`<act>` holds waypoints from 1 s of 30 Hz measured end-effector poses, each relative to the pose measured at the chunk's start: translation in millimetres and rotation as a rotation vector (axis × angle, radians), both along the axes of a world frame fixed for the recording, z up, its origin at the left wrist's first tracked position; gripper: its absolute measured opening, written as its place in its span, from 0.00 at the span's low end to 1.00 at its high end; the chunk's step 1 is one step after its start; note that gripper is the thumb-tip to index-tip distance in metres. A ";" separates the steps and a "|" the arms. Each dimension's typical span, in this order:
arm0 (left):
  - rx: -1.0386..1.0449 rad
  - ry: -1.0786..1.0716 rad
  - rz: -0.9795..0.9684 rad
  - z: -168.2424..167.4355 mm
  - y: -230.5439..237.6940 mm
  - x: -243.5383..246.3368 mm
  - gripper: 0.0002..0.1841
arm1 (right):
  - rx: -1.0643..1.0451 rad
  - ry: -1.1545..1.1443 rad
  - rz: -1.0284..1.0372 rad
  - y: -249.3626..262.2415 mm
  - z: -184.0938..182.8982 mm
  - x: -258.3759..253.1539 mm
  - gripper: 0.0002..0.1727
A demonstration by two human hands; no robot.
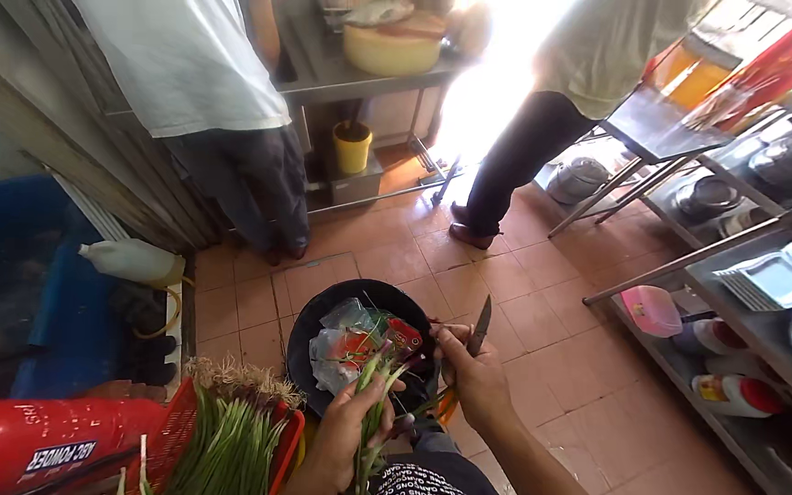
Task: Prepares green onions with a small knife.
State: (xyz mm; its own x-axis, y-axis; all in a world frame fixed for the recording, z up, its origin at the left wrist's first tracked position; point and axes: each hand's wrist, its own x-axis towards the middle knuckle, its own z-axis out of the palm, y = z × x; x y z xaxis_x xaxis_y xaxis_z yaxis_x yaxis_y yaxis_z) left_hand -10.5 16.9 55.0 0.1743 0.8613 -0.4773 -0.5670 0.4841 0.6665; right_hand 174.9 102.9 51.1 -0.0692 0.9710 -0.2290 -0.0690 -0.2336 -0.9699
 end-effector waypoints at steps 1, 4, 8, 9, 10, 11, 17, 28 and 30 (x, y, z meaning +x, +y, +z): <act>-0.021 -0.008 0.055 -1.3 4.1 -1.3 0.21 | -0.001 0.008 0.005 -1.6 -1.6 2.9 0.09; -0.061 0.043 0.241 -2.6 16.7 -0.9 0.18 | 0.072 -0.012 0.223 -24.1 -1.8 5.4 0.16; -0.015 0.168 0.355 3.7 26.1 13.8 0.15 | 0.178 -0.111 0.443 -39.6 -3.5 -17.8 0.27; -0.011 0.186 0.365 4.4 25.4 17.8 0.15 | 0.155 -0.134 0.397 -38.9 -3.7 -23.4 0.23; 0.003 0.202 0.359 3.9 24.4 20.7 0.14 | 0.137 -0.146 0.327 -36.3 -2.1 -27.0 0.18; 0.028 0.220 0.341 1.9 23.6 22.2 0.14 | 0.122 -0.144 0.270 -31.2 1.3 -28.1 0.15; 0.212 0.402 0.230 -5.6 16.0 34.5 0.20 | 0.009 -0.020 0.267 -5.2 8.6 -21.2 0.12; 0.269 0.270 0.286 -4.1 24.3 17.7 0.11 | -0.088 0.232 -0.056 27.6 9.1 -3.4 0.20; 0.309 0.422 0.283 0.9 28.3 19.7 0.10 | -0.142 0.250 -0.052 28.2 11.7 -2.7 0.23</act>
State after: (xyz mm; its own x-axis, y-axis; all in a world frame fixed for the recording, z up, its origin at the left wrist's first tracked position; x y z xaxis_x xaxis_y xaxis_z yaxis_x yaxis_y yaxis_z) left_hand 9.2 45.2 55.9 -0.2326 0.9567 -0.1751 -0.3012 0.1003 0.9483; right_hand 172.2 131.1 62.8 -0.0913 0.9341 -0.3452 -0.3174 -0.3559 -0.8790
